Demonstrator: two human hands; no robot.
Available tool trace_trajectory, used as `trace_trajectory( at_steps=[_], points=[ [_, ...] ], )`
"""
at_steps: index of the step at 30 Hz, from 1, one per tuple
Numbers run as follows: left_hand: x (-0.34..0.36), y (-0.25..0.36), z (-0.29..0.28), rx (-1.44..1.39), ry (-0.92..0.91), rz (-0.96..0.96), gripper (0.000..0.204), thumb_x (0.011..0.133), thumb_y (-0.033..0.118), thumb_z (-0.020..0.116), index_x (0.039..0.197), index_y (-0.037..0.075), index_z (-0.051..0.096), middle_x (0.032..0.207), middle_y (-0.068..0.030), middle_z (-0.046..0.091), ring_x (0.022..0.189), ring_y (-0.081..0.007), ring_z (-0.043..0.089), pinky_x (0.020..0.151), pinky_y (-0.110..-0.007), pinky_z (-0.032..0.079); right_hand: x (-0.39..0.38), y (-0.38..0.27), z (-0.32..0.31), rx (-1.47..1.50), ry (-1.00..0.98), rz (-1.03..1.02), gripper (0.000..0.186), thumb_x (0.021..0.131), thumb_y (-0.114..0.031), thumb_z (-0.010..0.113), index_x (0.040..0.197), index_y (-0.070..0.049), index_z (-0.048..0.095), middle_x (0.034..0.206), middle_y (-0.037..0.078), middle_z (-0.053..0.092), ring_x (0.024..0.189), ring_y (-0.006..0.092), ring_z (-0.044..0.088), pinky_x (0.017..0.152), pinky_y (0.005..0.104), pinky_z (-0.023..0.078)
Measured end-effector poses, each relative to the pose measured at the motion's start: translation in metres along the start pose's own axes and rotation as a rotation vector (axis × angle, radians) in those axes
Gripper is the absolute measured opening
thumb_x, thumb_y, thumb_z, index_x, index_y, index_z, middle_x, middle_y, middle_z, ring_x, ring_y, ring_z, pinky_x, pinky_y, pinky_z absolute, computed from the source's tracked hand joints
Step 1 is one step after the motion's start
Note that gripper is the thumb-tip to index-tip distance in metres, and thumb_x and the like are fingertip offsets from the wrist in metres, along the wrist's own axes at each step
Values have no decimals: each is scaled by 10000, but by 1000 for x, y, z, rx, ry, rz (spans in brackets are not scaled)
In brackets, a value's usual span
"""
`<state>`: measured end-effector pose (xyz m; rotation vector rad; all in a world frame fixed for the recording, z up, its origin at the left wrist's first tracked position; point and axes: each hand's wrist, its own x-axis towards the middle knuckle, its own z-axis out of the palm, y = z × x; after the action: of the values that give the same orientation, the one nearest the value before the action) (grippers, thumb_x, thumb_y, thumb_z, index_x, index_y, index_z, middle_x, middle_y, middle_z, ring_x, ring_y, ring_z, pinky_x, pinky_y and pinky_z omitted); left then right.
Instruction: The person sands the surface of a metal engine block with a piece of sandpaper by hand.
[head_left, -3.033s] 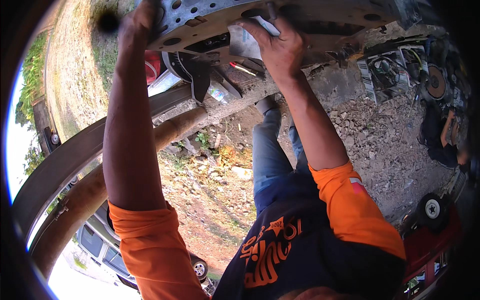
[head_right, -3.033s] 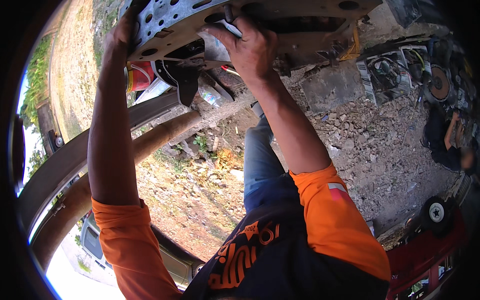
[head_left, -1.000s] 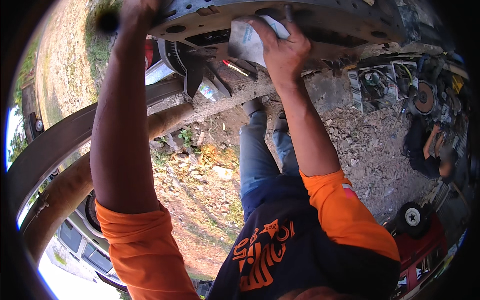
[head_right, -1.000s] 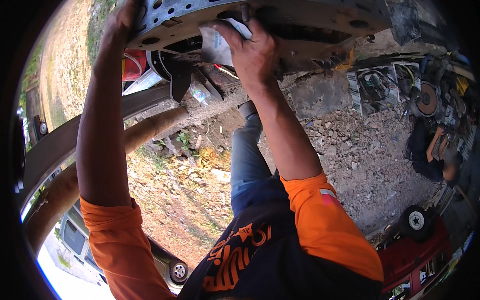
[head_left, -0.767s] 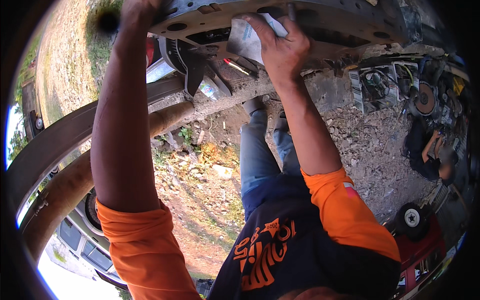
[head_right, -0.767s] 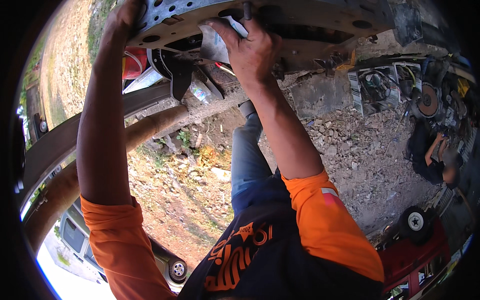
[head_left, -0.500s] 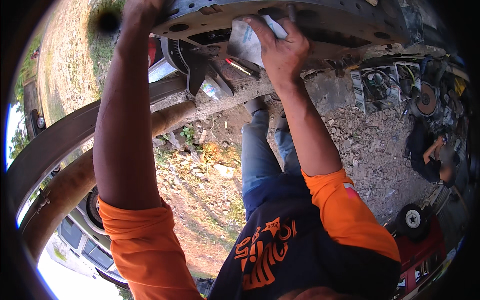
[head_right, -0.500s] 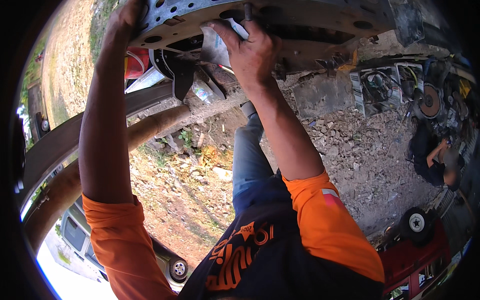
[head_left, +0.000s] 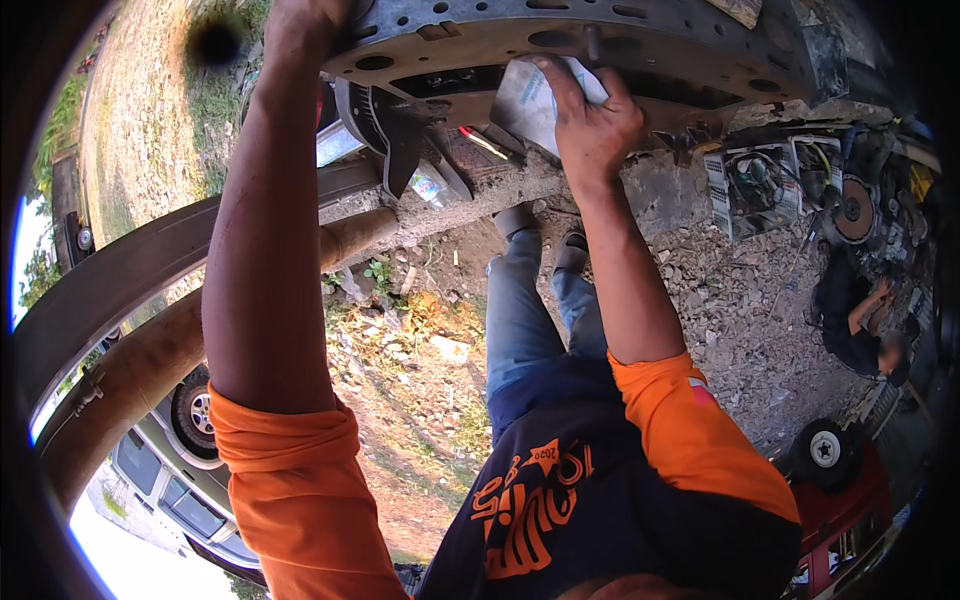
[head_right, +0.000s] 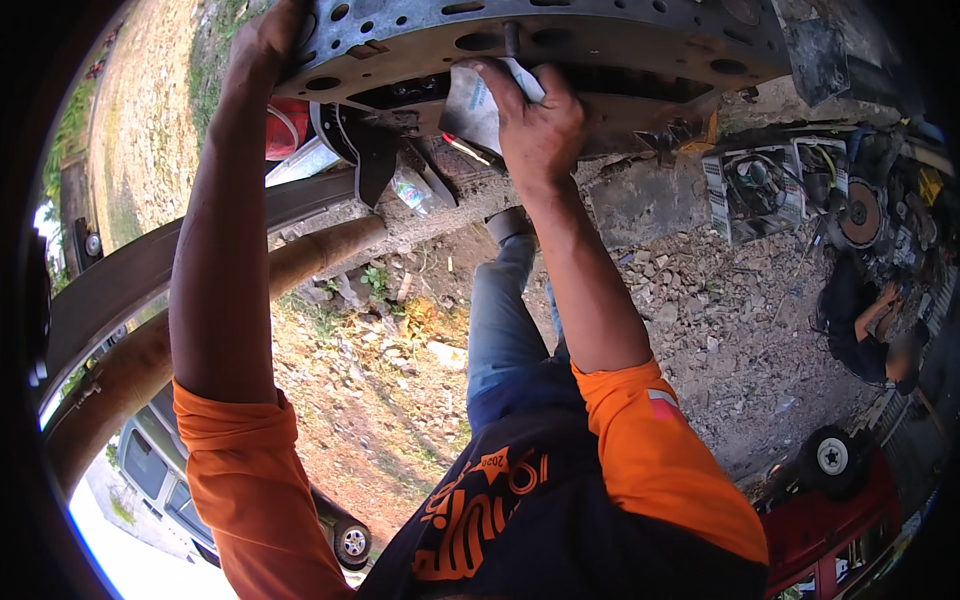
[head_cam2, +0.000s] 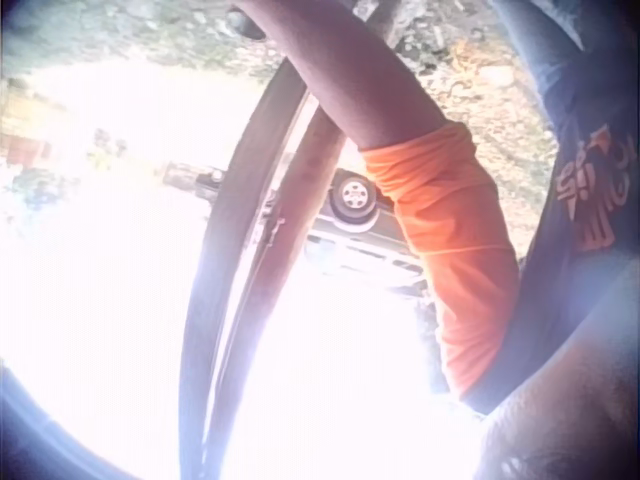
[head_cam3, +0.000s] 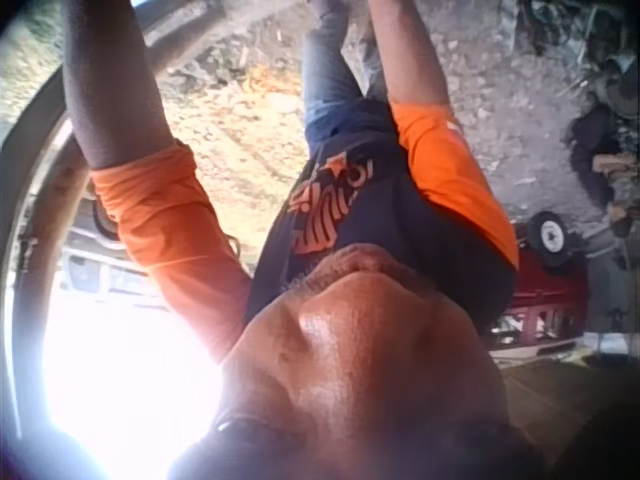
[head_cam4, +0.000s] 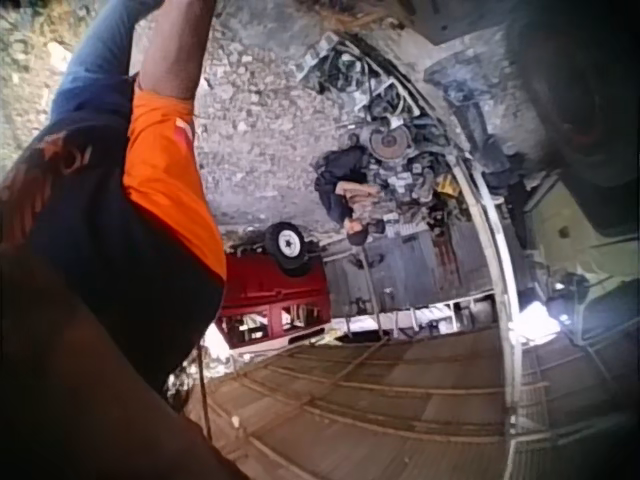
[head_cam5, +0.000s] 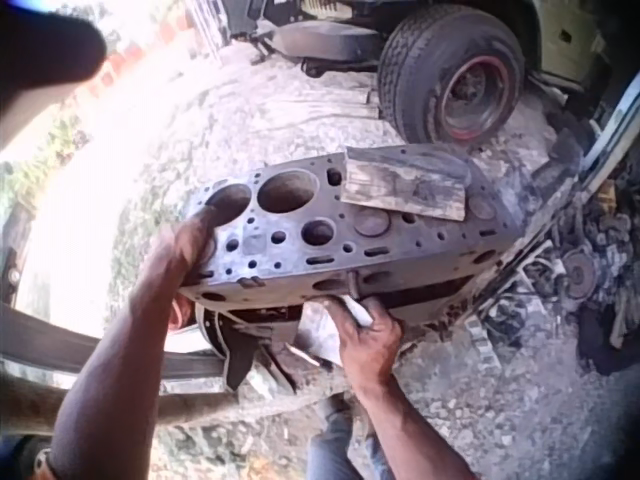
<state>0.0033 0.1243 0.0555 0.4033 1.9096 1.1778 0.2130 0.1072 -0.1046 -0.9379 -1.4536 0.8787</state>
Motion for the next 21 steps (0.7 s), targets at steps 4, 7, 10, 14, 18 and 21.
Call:
trace_trajectory(
  at_steps=[4, 7, 10, 14, 18, 21],
  points=[
    [-1, 2, -2, 18, 7, -8, 467, 888, 468, 767, 1140, 75, 760, 917, -95, 783, 655, -248, 723, 605, -405, 578, 3, -13, 12, -154, -6, -86, 144, 866, -72, 836, 979, 2, 787, 853, 71, 793, 710, 119, 724, 664, 265, 551],
    [7, 1, -2, 24, 20, -3, 467, 888, 467, 768, 1140, 74, 760, 916, -94, 782, 654, -248, 722, 605, -404, 577, 2, -10, 4, 49, 23, 48, 201, 849, -90, 857, 1013, 5, 789, 832, 74, 781, 694, 127, 704, 677, 262, 546],
    [4, 1, 0, 32, 27, -12, 468, 887, 466, 769, 1140, 73, 760, 914, -94, 782, 654, -248, 721, 604, -404, 577, 5, -23, 9, -94, -9, -56, 202, 854, -94, 856, 1015, 7, 790, 863, 77, 792, 738, 105, 706, 692, 254, 547],
    [-14, 1, 1, 51, 36, -3, 468, 886, 465, 770, 1140, 71, 760, 912, -94, 781, 653, -248, 720, 604, -404, 576, 1, -12, 13, 51, 14, 5, 204, 862, -93, 854, 1030, 3, 789, 898, 61, 795, 771, 75, 694, 713, 255, 548],
    [-1, 3, -1, 65, 59, -6, 469, 886, 464, 771, 1141, 70, 759, 909, -93, 781, 652, -248, 719, 604, -403, 575, -1, -14, 15, 106, 33, 34, 197, 861, -102, 858, 1024, -12, 792, 879, 56, 793, 742, 90, 697, 704, 260, 546],
    [-10, 7, 0, 77, 64, -5, 469, 885, 463, 772, 1141, 69, 759, 908, -93, 780, 651, -248, 719, 604, -403, 574, 8, -16, 25, -131, -30, -35, 179, 845, -89, 862, 1000, -34, 793, 883, 68, 790, 737, 129, 715, 716, 285, 553]
  ],
)
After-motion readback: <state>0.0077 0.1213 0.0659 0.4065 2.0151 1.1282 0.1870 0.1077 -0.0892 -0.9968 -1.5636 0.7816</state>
